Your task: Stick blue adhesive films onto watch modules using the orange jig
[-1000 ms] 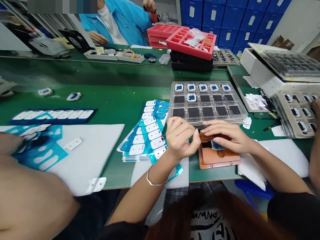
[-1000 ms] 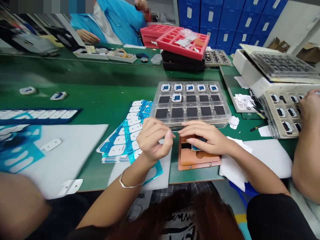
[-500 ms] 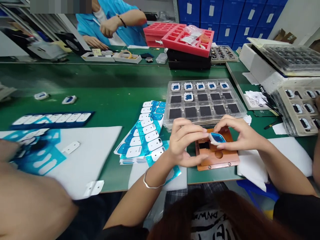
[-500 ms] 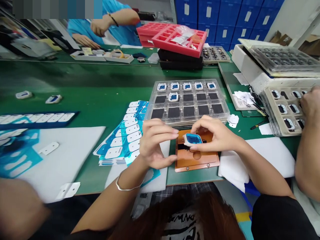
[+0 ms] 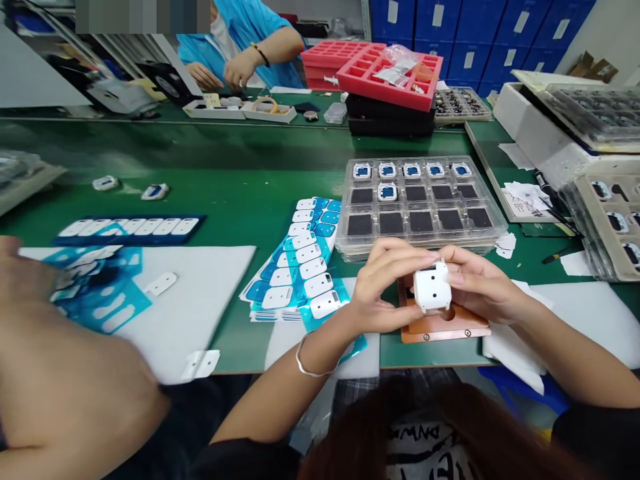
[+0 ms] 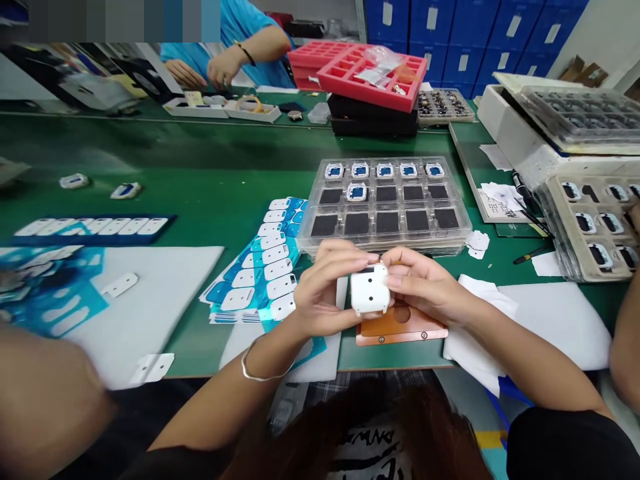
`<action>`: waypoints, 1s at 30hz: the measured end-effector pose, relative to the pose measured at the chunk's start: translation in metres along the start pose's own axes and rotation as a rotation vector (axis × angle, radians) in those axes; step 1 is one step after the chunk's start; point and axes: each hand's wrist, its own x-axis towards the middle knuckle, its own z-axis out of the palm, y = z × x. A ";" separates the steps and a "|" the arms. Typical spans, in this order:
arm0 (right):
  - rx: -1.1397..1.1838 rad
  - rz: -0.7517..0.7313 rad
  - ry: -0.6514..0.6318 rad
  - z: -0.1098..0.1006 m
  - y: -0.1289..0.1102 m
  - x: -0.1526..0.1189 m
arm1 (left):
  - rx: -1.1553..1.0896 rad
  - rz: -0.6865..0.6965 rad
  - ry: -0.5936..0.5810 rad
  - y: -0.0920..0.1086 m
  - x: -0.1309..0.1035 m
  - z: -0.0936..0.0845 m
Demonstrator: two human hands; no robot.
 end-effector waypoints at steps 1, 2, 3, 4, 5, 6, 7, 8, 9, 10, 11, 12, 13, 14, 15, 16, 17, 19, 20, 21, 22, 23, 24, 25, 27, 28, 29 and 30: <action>-0.008 -0.011 0.014 0.001 0.001 0.000 | -0.023 -0.009 0.001 0.000 0.000 0.000; -0.022 -0.021 0.027 0.001 0.002 0.000 | -0.042 -0.015 0.002 0.000 0.000 0.000; -0.042 -0.029 0.038 0.002 0.003 0.000 | -0.055 -0.018 0.002 0.000 0.000 0.001; -0.068 -0.037 0.042 0.002 0.004 0.000 | -0.064 -0.019 0.002 0.000 -0.001 0.001; -0.102 -0.051 0.043 0.003 0.005 0.000 | -0.073 -0.021 0.004 0.000 -0.001 0.002; -0.144 -0.084 0.047 0.003 0.006 0.000 | -0.083 -0.029 0.012 -0.001 -0.002 0.002; -0.201 -0.147 0.067 0.003 0.007 0.000 | -0.096 -0.041 0.021 -0.001 -0.002 0.002; -0.278 -0.242 0.103 0.004 0.007 0.000 | -0.112 -0.056 0.031 -0.001 -0.003 0.002; -0.380 -0.367 0.153 0.004 0.007 0.000 | -0.129 -0.071 0.036 -0.001 -0.004 0.003; -0.507 -0.506 0.210 0.004 0.006 0.000 | -0.145 -0.083 0.039 -0.001 -0.004 0.003; -0.652 -0.645 0.269 0.005 0.005 -0.001 | -0.156 -0.090 0.037 -0.001 -0.005 0.003; -0.804 -0.764 0.315 0.005 0.004 -0.002 | -0.162 -0.093 0.029 0.000 -0.005 0.002; -0.947 -0.855 0.345 0.006 0.003 -0.003 | -0.164 -0.091 0.020 0.000 -0.005 0.002; -1.069 -0.922 0.363 0.006 0.001 -0.004 | -0.161 -0.088 0.012 0.001 -0.005 0.002; -1.165 -0.969 0.377 0.007 0.000 -0.005 | -0.157 -0.087 0.007 0.001 -0.005 0.001; -1.232 -1.001 0.388 0.007 -0.001 -0.006 | -0.152 -0.087 0.004 0.001 -0.005 0.001; -1.276 -1.020 0.396 0.008 -0.001 -0.006 | -0.146 -0.088 0.001 0.002 -0.005 0.001; -1.319 -1.029 0.416 0.009 -0.001 -0.007 | -0.134 -0.083 0.000 0.002 -0.004 0.001; -1.325 -1.023 0.421 0.009 -0.001 -0.007 | -0.128 -0.079 -0.002 0.002 -0.004 0.001; -1.321 -1.010 0.422 0.009 -0.002 -0.007 | -0.125 -0.073 -0.006 0.002 -0.004 0.001; -1.306 -0.995 0.418 0.009 -0.002 -0.007 | -0.123 -0.066 -0.011 0.001 -0.004 0.001; -1.285 -0.979 0.409 0.009 -0.002 -0.006 | -0.122 -0.059 -0.016 0.001 -0.004 0.001; -1.261 -0.960 0.397 0.009 -0.002 -0.006 | -0.120 -0.055 -0.022 0.001 -0.004 0.001; -1.237 -0.937 0.386 0.009 -0.002 -0.006 | -0.116 -0.054 -0.029 0.001 -0.005 0.001; -1.202 -0.889 0.379 0.008 -0.002 -0.006 | -0.101 -0.057 -0.040 0.001 -0.005 0.001; -1.191 -0.867 0.381 0.008 -0.001 -0.006 | -0.091 -0.064 -0.042 0.002 -0.005 0.001; -1.180 -0.848 0.387 0.007 -0.001 -0.006 | -0.081 -0.072 -0.043 0.002 -0.005 0.001; -1.165 -0.833 0.394 0.007 0.000 -0.006 | -0.071 -0.077 -0.042 0.002 -0.005 0.002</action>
